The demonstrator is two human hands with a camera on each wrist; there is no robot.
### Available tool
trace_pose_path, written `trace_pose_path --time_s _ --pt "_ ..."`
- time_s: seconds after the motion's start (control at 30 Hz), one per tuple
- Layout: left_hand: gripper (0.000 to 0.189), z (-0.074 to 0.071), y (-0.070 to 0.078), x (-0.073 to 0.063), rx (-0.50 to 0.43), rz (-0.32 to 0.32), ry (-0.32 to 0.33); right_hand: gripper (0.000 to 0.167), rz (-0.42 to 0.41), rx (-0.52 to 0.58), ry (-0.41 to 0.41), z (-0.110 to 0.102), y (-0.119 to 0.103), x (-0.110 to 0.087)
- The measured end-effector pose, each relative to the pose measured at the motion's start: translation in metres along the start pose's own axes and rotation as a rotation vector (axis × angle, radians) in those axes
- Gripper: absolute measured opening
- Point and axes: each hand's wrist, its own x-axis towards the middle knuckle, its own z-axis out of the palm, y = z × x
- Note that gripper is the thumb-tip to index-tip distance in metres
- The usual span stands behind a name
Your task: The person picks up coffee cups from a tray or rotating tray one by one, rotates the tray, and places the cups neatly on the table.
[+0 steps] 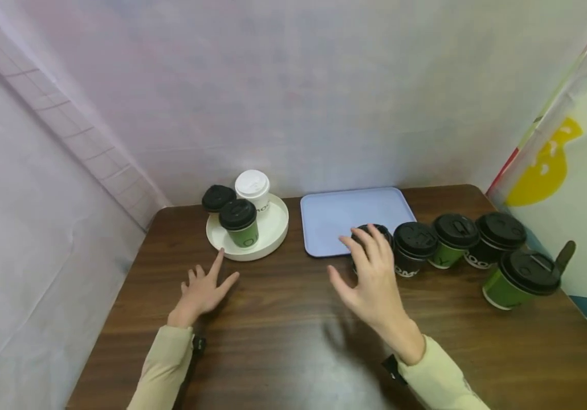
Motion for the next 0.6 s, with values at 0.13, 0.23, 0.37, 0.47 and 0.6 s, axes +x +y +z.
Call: trace_pose_path --time_s 0.13,0.23,0.37,0.47,0.6 --pt "0.088 0.000 0.003 -0.003 -0.002 -0.002 -0.007 0.056 0.021 0.048 -0.133 0.035 -0.020 0.015" --pt "0.083 0.001 0.003 -0.003 0.022 -0.007 -0.002 0.061 0.076 0.105 -0.255 0.064 -0.031 0.029" --pt "0.081 0.002 0.002 -0.003 0.058 -0.002 0.022 0.068 0.136 0.152 -0.347 0.105 -0.039 0.048" --pt "0.080 0.003 0.002 -0.004 0.064 0.005 0.034 0.074 0.192 0.173 -0.395 0.134 -0.042 0.061" --pt "0.083 0.003 0.002 -0.004 0.064 0.005 0.045 0.082 0.259 0.167 -0.443 0.164 -0.046 0.076"
